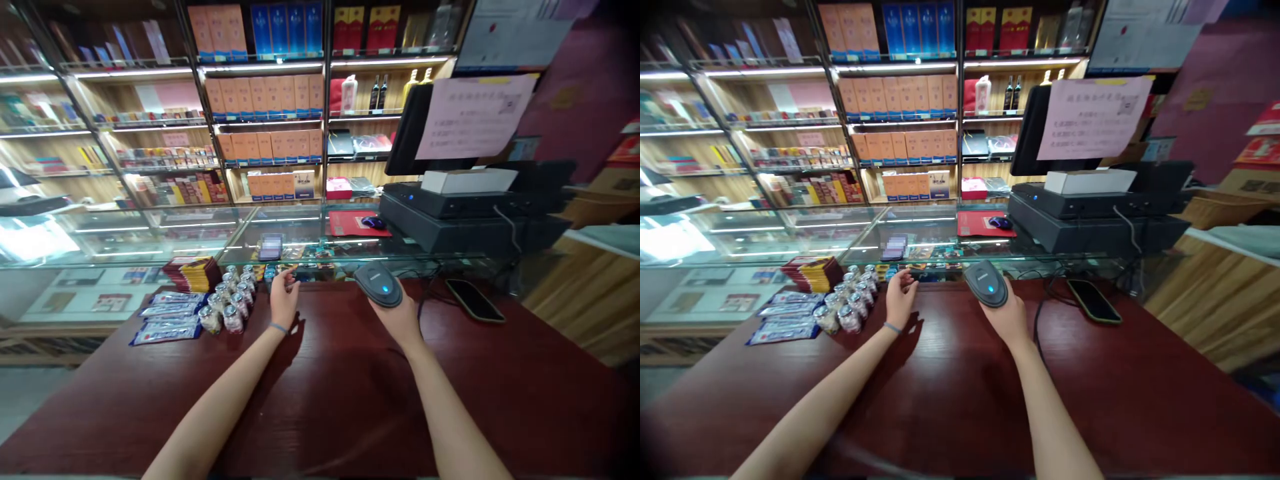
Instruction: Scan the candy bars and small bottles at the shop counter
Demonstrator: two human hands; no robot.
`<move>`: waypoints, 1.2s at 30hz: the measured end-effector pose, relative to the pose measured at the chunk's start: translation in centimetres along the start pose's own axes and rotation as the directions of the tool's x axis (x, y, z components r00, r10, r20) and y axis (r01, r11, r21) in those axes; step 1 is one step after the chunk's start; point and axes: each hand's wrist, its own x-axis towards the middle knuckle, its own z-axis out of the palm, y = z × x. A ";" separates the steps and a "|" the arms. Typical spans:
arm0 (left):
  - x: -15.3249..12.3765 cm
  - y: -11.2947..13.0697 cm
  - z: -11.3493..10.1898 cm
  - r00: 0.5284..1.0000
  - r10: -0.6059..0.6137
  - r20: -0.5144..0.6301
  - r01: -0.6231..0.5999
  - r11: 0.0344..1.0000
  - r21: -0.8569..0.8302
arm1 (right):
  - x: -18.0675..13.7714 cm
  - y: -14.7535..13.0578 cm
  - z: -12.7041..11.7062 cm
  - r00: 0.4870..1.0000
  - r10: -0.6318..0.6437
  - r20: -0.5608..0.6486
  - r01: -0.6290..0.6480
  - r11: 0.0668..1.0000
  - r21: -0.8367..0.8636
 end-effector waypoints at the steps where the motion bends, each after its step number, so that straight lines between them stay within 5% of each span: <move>1: 0.0 -0.3 -1.2 1.000 -0.005 -0.021 0.005 1.000 0.012 | -0.2 -0.1 0.5 1.000 -0.015 0.012 0.014 1.000 0.012; 8: 0.1 -3.1 -5.3 0.995 0.013 -0.099 -0.002 0.994 0.113 | -2.3 -1.7 3.5 0.980 -0.076 0.183 0.066 0.996 0.060; 19: 0.2 -5.7 -4.9 0.993 -0.025 0.116 0.001 0.980 0.199 | -4.2 -3.3 5.5 0.928 -0.114 0.355 0.160 0.982 -0.101; 30: 0.2 -4.5 -5.4 1.000 0.013 0.017 -0.017 0.967 0.255 | -4.6 -2.9 5.8 0.921 -0.148 0.360 0.214 0.965 -0.150; 36: -0.1 -3.8 -5.3 0.996 -0.086 0.029 0.086 0.996 -0.002 | -4.8 -3.3 5.4 0.904 -0.221 0.367 0.306 0.932 -0.192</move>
